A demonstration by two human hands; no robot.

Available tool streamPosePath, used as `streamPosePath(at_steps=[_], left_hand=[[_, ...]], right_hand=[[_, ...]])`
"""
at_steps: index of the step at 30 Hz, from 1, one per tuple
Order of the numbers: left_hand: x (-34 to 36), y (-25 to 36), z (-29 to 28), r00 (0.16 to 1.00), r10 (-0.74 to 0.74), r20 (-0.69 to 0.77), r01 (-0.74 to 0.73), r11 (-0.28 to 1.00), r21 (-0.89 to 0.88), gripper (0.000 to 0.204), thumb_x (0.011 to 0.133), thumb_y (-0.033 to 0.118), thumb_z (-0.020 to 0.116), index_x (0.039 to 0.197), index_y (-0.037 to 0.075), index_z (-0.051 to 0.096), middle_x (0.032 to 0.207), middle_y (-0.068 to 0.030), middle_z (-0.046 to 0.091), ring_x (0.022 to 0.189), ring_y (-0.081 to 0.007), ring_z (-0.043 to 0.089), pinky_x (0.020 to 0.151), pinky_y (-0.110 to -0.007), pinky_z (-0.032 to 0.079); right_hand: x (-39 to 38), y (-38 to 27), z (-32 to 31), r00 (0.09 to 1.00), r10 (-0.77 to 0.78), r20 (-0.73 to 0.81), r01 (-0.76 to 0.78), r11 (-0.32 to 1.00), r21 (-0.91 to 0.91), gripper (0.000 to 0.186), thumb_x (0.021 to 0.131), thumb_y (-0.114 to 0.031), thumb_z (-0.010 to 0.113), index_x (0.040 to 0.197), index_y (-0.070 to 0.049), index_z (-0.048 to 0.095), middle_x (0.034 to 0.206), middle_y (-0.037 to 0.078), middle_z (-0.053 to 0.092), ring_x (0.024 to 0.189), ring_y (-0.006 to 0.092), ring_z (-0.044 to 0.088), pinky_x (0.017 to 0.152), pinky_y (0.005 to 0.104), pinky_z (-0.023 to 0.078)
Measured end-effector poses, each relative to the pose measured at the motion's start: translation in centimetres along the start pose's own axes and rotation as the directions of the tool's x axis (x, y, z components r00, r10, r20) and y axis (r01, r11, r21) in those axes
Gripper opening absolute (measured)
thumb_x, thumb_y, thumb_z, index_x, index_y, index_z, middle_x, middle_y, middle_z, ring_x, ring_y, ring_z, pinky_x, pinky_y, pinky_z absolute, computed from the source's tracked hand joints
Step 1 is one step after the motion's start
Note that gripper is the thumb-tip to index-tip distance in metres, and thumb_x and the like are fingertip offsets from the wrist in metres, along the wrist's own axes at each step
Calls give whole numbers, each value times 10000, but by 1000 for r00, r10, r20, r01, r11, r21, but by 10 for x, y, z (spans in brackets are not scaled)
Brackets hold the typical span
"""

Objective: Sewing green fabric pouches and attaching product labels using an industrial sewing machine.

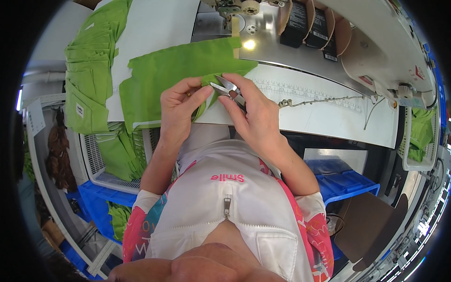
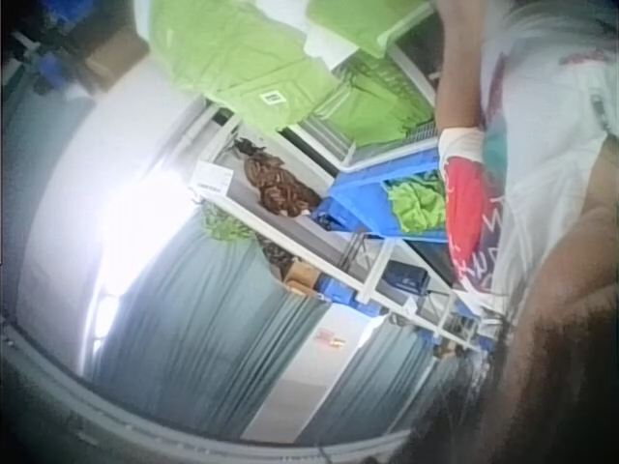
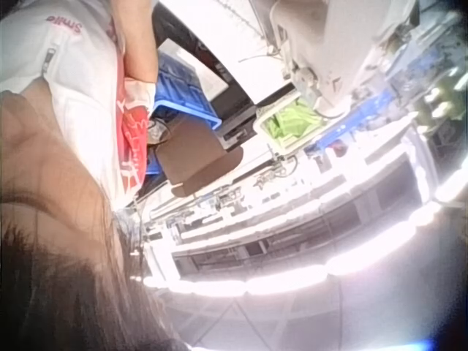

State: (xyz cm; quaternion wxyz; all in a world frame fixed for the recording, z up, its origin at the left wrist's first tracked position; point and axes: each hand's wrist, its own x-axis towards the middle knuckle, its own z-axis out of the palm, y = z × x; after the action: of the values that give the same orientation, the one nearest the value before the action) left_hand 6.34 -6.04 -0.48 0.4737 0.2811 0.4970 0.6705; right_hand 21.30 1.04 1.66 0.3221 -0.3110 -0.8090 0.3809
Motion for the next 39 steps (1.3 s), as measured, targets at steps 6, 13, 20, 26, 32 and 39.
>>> streamPosePath(at_steps=[6, 13, 20, 26, 32, 39], left_hand=[[-1, 1, 2, 1000, 19, 5, -19, 1000, -11, 220, 814, -19, 647, 1033, -39, 643, 891, -42, 657, 761, -53, 564, 712, -187, 442], [-1, 0, 1, 1000, 24, 6, -24, 1000, -5, 218, 816, -23, 643, 1033, -37, 643, 887, -36, 654, 759, -51, 561, 708, -185, 439], [0, 2, 1, 1000, 4, -5, -4, 1000, 6, 209, 820, -17, 641, 1028, -38, 646, 877, -38, 655, 755, -50, 560, 702, -184, 438], [-1, 2, 0, 1000, -13, -8, 14, 1000, 20, 205, 827, -1, 640, 1028, -40, 648, 882, -42, 658, 753, -50, 561, 699, -186, 439], [-1, -1, 1, 997, 72, 7, -71, 997, -21, 151, 834, -11, 639, 984, -19, 656, 826, 1, 626, 711, -36, 539, 642, -172, 434], [-1, 8, 10, 982, 144, 122, -163, 973, 166, 256, 808, -98, 597, 1055, -44, 636, 942, -50, 627, 869, -98, 568, 777, -213, 453]], right_hand=[[1, -5, -2, 1000, 5, 27, -3, 999, -44, 360, 812, -73, 666, 1152, -42, 549, 969, 127, 635, 761, 195, 650, 601, 293, 527], [1, -3, -1, 999, -34, 27, 35, 997, -64, 358, 812, -66, 658, 1152, -45, 548, 971, 125, 635, 758, 205, 650, 598, 297, 525], [2, -2, -3, 999, -21, 45, 23, 999, -46, 363, 816, -76, 658, 1161, -49, 549, 949, 121, 635, 744, 204, 648, 604, 295, 524], [3, -3, -1, 999, -21, 28, 22, 999, -44, 349, 810, -68, 664, 1145, -49, 570, 893, 114, 631, 752, 184, 648, 601, 268, 509], [8, -6, -11, 984, 169, 47, -175, 972, 160, 220, 790, -66, 695, 991, -27, 616, 744, 31, 585, 658, 59, 518, 577, 198, 427], [8, -3, -9, 962, 260, 83, -272, 943, 190, 164, 787, -93, 711, 901, -13, 625, 671, -13, 521, 572, 58, 428, 548, 183, 379]])
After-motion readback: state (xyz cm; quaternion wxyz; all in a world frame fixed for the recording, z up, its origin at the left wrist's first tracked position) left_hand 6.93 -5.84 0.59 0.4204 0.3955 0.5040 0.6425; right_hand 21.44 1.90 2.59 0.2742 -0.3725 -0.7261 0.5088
